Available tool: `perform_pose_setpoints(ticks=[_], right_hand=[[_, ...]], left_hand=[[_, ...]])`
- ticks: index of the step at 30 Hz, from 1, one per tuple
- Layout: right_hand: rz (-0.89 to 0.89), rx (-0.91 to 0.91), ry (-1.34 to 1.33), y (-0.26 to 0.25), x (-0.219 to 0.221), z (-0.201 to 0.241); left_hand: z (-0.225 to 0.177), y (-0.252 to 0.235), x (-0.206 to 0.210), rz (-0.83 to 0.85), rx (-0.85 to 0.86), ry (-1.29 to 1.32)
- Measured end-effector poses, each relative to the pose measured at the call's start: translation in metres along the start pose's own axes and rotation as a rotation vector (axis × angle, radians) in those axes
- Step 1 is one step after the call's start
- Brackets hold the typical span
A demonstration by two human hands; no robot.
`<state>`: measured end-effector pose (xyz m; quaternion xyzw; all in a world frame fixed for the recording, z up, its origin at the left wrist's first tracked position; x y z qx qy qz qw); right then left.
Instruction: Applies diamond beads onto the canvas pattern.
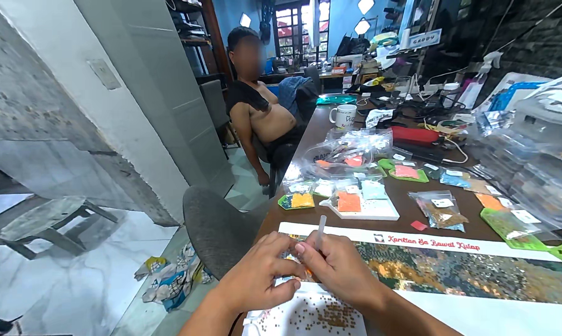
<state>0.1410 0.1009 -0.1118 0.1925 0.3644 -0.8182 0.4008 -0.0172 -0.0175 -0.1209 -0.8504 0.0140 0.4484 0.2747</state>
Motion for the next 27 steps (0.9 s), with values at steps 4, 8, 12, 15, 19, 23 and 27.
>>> perform_pose_setpoints(ticks=[4, 8, 12, 15, 19, 23, 27], right_hand=[[-0.145, -0.129, -0.059, 0.008, 0.0, 0.001], [-0.17, -0.179, -0.023, 0.014, -0.001, -0.003], [-0.19, -0.195, 0.009, 0.015, 0.0, -0.003], [-0.211, -0.256, 0.025, 0.016, 0.0, -0.003], [-0.189, -0.284, 0.023, 0.015, 0.001, -0.004], [-0.184, -0.303, 0.034, 0.016, 0.002, -0.004], [-0.193, -0.338, 0.033, 0.016, 0.001, -0.004]], left_hand=[[0.001, 0.001, 0.0, 0.002, -0.007, 0.004], [0.001, 0.0, 0.0, 0.0, -0.009, 0.0], [0.001, 0.001, 0.001, -0.004, -0.008, 0.005], [0.001, 0.001, 0.001, -0.004, -0.002, 0.009], [0.002, 0.001, 0.0, -0.003, -0.005, 0.011], [0.002, 0.002, 0.001, -0.004, -0.015, 0.011], [0.002, 0.002, 0.0, 0.001, -0.005, 0.01]])
Point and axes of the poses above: each hand's wrist, its own y-axis away from the middle knuckle, its own x-axis out of the palm, z = x × y, the point moved 2 cm from there along -y, towards the middle knuckle, and after that the axes turned 11 degrees about y, right-handed, at the moved point
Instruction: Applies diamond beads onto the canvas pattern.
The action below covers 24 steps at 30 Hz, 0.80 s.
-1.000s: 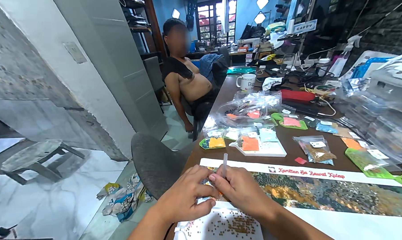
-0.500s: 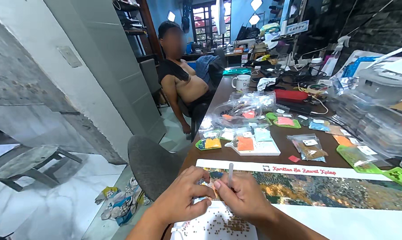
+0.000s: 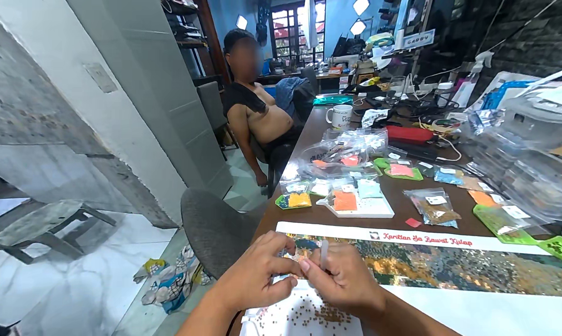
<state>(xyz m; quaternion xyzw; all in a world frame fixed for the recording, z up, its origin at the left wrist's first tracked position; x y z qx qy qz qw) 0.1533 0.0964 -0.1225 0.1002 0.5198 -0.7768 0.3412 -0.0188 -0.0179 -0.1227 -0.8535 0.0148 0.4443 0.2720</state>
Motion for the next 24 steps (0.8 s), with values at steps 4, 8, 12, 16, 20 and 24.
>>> perform_pose_setpoints(ticks=[4, 8, 12, 16, 20, 24], right_hand=[[-0.024, -0.067, 0.029, 0.0008, 0.0003, 0.0019], [-0.016, -0.087, 0.048, 0.0007, -0.0003, 0.0036], [-0.033, -0.059, 0.026, 0.0017, -0.0004, 0.0014], [-0.036, -0.058, 0.036, 0.0017, -0.0006, 0.001], [-0.026, -0.07, 0.042, 0.0019, 0.0003, 0.001], [-0.018, -0.075, 0.059, 0.0015, 0.0002, 0.0019]], left_hand=[[-0.0004, 0.0, 0.0004, -0.006, 0.001, -0.005], [-0.0007, -0.0003, 0.0002, -0.011, 0.005, -0.002], [-0.0005, -0.0003, 0.0004, -0.001, -0.003, -0.008], [-0.001, -0.0006, 0.0002, -0.006, -0.003, -0.006], [-0.0009, -0.0006, 0.0002, -0.01, 0.006, -0.005], [-0.001, -0.0007, 0.0003, -0.008, 0.0, -0.018]])
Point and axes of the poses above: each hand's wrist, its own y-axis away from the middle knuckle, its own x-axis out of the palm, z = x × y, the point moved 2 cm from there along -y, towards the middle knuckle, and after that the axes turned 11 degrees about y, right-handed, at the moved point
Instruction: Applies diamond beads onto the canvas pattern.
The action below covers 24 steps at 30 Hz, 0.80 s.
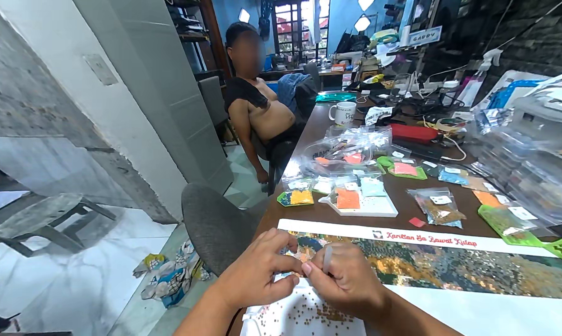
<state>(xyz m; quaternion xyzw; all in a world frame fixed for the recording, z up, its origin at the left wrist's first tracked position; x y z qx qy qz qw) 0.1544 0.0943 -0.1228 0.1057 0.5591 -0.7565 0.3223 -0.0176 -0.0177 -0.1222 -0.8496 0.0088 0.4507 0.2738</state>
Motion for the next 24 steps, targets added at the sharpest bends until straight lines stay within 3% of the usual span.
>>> perform_pose_setpoints(ticks=[9, 14, 24], right_hand=[[-0.02, 0.206, -0.186, -0.008, -0.004, -0.004], [0.13, 0.443, -0.178, -0.017, -0.001, -0.01], [0.234, 0.438, -0.065, -0.015, 0.005, -0.011]], left_hand=[[0.0, 0.0, 0.0, 0.018, -0.014, 0.01], [0.0, -0.001, -0.001, 0.04, -0.027, 0.015], [0.0, 0.0, 0.0, 0.011, 0.001, 0.008]])
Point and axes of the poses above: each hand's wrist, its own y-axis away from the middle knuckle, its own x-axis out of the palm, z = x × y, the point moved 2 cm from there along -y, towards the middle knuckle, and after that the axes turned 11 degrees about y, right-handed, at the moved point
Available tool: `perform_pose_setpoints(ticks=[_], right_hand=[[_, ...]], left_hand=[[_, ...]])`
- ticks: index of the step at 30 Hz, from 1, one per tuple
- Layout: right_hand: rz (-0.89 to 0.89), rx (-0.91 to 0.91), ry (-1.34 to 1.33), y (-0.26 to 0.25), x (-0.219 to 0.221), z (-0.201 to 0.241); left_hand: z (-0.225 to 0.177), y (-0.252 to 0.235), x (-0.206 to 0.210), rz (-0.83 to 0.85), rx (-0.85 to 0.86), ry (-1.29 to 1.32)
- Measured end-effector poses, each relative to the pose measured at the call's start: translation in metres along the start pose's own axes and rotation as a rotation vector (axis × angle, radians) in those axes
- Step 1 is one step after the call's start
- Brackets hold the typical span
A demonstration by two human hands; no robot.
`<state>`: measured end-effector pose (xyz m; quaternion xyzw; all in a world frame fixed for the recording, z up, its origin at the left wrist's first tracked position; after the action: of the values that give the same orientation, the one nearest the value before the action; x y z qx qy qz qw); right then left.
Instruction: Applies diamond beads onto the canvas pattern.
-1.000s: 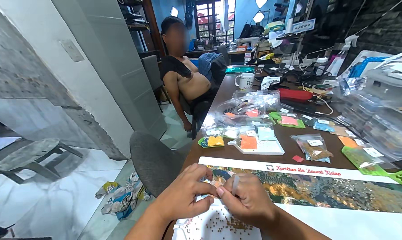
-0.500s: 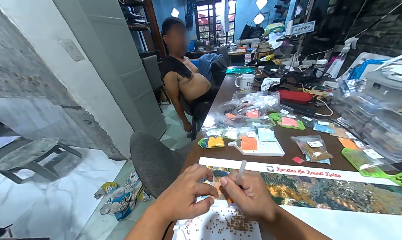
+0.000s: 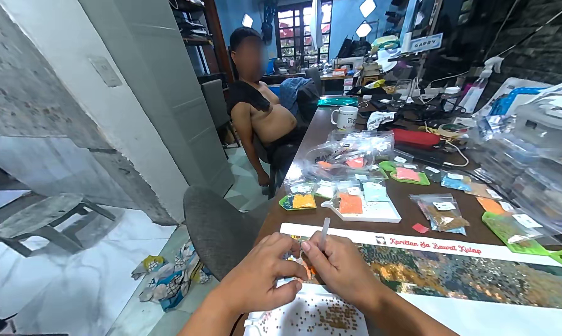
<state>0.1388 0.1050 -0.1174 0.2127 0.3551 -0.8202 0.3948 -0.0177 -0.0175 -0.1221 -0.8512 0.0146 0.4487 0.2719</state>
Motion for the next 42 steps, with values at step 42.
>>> perform_pose_setpoints(ticks=[42], right_hand=[[-0.084, -0.463, -0.164, 0.02, -0.002, 0.01]], left_hand=[[0.0, 0.001, 0.0, 0.013, -0.039, 0.009]])
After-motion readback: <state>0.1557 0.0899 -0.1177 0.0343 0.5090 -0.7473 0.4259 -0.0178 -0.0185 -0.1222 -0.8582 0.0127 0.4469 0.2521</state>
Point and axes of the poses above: each hand's wrist, its own y-axis away from the middle knuckle, its own x-axis out of the palm, z = x × y, the point moved 2 cm from there along -y, towards the middle knuckle, and after that the axes turned 11 degrees about y, right-handed, at the moved point
